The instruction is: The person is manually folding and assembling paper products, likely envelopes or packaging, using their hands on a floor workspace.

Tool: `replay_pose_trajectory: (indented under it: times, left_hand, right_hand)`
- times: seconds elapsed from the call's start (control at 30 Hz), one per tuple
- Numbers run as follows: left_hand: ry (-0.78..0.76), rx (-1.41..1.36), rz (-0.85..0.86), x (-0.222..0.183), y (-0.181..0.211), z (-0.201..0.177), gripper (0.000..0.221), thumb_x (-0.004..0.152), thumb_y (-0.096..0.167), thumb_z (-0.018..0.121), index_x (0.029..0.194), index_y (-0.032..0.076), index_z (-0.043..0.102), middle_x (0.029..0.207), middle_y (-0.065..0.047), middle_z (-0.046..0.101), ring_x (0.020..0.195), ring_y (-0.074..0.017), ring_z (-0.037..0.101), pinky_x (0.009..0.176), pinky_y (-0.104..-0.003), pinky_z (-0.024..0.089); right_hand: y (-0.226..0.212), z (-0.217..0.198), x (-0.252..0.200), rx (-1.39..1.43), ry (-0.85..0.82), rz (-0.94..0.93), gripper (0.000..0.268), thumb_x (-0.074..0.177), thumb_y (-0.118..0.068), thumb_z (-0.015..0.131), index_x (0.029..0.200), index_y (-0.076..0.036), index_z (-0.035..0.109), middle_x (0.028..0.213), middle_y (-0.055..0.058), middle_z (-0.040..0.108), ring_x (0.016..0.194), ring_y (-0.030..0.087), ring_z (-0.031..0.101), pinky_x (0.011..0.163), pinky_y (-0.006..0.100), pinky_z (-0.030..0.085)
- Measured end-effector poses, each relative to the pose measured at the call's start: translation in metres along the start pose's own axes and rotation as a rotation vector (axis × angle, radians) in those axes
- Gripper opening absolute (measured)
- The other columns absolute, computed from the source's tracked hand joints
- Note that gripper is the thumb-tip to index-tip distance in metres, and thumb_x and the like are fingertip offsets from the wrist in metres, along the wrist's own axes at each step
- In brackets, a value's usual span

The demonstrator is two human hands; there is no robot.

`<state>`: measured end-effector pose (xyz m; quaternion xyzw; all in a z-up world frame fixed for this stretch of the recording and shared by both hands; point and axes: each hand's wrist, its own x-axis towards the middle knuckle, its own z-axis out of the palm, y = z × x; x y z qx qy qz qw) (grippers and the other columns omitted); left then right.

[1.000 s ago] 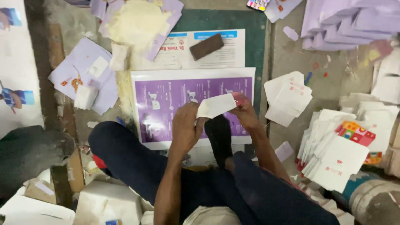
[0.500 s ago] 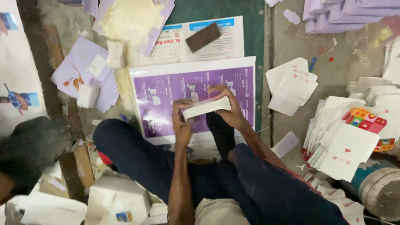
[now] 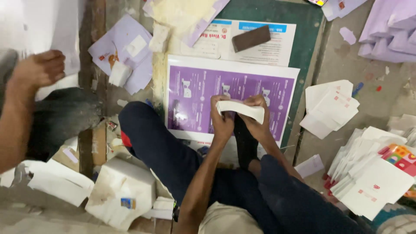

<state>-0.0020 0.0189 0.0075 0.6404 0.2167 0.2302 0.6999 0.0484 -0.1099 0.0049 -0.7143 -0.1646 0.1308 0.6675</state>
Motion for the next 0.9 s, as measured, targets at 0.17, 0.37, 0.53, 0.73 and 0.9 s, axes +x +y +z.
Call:
replay_pose_trajectory:
  times: [0.17, 0.37, 0.53, 0.73, 0.9]
  left_hand:
    - [-0.076, 0.195, -0.018, 0.020, 0.017, -0.016, 0.030, 0.096, -0.008, 0.058, 0.124, 0.001, 0.051, 0.111, -0.018, 0.063, 0.105, -0.0277, 0.064, 0.091, -0.039, 0.053]
    - [-0.342, 0.179, -0.326, 0.037, 0.061, -0.055, 0.040, 0.093, 0.000, 0.068, 0.131, -0.001, 0.056, 0.115, -0.017, 0.072, 0.108, -0.0274, 0.071, 0.092, -0.039, 0.056]
    - [-0.483, -0.257, -0.595, 0.033, 0.065, -0.080, 0.055, 0.086, 0.007, 0.079, 0.136, -0.004, 0.058, 0.119, -0.015, 0.072, 0.107, -0.0229, 0.069, 0.092, -0.037, 0.057]
    - [-0.474, -0.323, -0.803, 0.033, 0.055, -0.085, 0.055, 0.090, 0.025, 0.079, 0.132, -0.006, 0.063, 0.117, -0.016, 0.074, 0.101, -0.0228, 0.073, 0.085, -0.036, 0.061]
    - [-0.314, 0.399, -0.607, 0.045, 0.062, -0.058, 0.044, 0.094, 0.035, 0.076, 0.110, -0.006, 0.074, 0.094, -0.020, 0.077, 0.081, -0.0312, 0.075, 0.073, -0.043, 0.060]
  right_hand:
    - [-0.006, -0.004, 0.022, -0.163, -0.022, -0.069, 0.039, 0.087, -0.003, 0.086, 0.107, -0.007, 0.052, 0.109, 0.006, 0.059, 0.099, 0.014, 0.061, 0.084, 0.028, 0.052]
    - [-0.026, -0.014, 0.038, -0.172, -0.100, 0.253, 0.029, 0.088, -0.007, 0.087, 0.109, -0.003, 0.068, 0.095, 0.010, 0.070, 0.087, 0.019, 0.067, 0.075, 0.031, 0.055]
    - [-0.037, 0.000, 0.039, 0.456, -0.065, 0.605, 0.056, 0.078, -0.001, 0.087, 0.129, 0.005, 0.064, 0.119, 0.016, 0.072, 0.111, 0.027, 0.071, 0.091, 0.038, 0.062]
    - [-0.033, -0.005, 0.023, 0.442, -0.105, 0.645, 0.058, 0.077, -0.001, 0.086, 0.130, 0.003, 0.063, 0.123, 0.017, 0.071, 0.116, 0.026, 0.069, 0.094, 0.037, 0.062]
    - [-0.037, 0.017, 0.033, 0.150, -0.129, 0.533, 0.050, 0.083, 0.000, 0.083, 0.129, 0.007, 0.065, 0.116, 0.019, 0.075, 0.104, 0.027, 0.073, 0.090, 0.038, 0.061]
